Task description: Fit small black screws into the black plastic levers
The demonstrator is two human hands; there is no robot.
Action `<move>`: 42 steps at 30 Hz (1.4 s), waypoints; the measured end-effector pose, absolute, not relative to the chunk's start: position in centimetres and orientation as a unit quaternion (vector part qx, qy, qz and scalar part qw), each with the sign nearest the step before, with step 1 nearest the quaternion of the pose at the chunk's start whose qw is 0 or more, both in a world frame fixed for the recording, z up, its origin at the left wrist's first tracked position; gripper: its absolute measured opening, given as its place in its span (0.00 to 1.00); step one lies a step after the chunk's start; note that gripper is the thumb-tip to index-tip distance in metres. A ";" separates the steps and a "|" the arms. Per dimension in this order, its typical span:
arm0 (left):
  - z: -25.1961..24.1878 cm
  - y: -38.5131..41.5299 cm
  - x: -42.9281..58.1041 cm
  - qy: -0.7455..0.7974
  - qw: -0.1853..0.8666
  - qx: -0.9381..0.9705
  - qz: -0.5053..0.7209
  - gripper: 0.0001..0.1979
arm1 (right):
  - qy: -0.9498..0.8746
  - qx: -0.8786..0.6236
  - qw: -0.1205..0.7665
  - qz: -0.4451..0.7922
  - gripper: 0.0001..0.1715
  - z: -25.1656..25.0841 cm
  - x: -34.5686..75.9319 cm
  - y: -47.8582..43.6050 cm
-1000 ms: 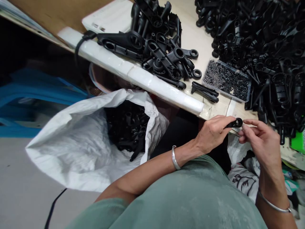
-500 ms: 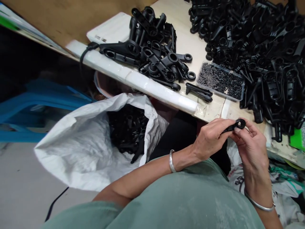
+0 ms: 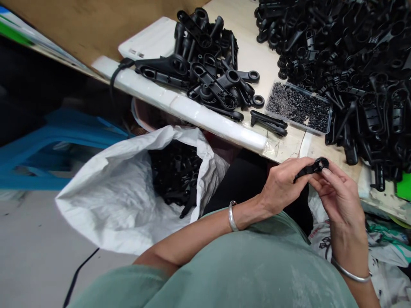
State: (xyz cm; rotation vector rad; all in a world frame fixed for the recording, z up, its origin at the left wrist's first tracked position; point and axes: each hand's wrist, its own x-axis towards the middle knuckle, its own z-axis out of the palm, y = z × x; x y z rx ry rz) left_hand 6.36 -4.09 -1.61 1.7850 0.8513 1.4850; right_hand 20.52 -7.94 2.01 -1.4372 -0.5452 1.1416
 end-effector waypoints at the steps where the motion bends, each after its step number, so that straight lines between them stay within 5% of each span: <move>1: -1.6 -4.1 6.4 0.323 0.327 0.681 0.570 0.10 | -0.229 -0.613 0.577 0.489 0.20 2.0 20.6 -7.9; 18: -1.4 -4.1 6.7 0.315 0.258 0.692 0.596 0.07 | -0.162 -0.596 0.642 0.454 0.20 1.7 17.7 -6.9; 28: -1.6 -3.7 6.2 0.349 0.345 0.666 0.562 0.17 | -0.210 -0.561 0.604 0.527 0.14 2.4 19.3 -7.3; 42: -1.7 -3.9 6.9 0.292 0.250 0.720 0.578 0.10 | -0.154 -0.594 0.629 0.477 0.24 1.4 19.0 -7.3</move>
